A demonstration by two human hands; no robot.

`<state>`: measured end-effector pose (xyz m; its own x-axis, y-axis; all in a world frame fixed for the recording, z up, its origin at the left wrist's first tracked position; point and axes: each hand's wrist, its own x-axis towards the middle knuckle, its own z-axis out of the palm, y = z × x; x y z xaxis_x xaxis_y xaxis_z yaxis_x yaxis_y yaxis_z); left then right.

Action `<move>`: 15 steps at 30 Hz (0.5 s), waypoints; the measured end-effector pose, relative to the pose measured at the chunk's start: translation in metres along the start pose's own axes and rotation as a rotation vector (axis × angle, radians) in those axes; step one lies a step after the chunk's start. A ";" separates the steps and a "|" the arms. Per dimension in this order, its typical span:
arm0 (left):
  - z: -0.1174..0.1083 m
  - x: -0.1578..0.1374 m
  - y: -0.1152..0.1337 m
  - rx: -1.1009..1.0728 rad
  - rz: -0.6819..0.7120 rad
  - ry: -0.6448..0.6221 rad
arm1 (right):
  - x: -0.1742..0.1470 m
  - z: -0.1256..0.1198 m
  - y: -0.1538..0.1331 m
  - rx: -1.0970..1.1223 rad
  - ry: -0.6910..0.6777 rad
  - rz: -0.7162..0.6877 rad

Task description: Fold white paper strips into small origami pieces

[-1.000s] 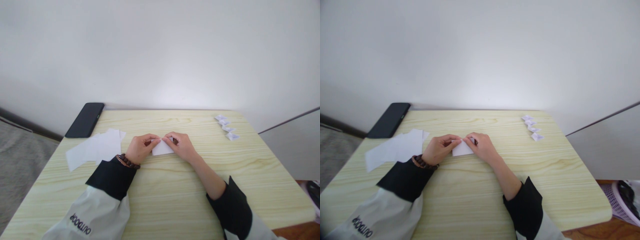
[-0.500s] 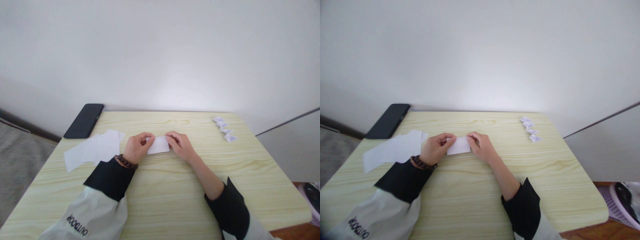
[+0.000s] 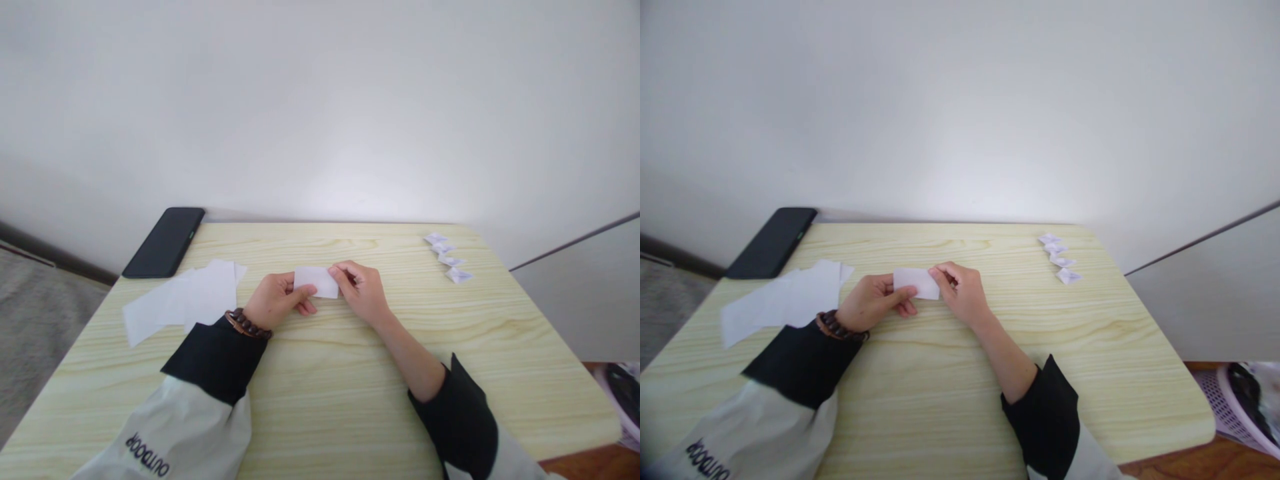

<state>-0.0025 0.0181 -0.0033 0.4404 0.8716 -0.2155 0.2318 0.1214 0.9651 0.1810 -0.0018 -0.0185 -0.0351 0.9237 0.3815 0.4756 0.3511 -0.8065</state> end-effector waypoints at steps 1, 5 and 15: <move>0.000 0.000 0.000 0.011 -0.001 -0.011 | 0.000 0.000 0.000 -0.008 0.003 -0.003; 0.003 0.000 0.000 0.040 0.016 -0.008 | 0.001 0.000 -0.001 -0.010 0.005 0.006; 0.003 0.001 0.001 -0.058 0.046 0.099 | 0.002 0.001 0.003 0.191 -0.127 0.143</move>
<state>0.0010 0.0173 -0.0034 0.3610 0.9192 -0.1574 0.1617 0.1045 0.9813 0.1814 0.0012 -0.0201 -0.0956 0.9736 0.2074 0.3092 0.2271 -0.9235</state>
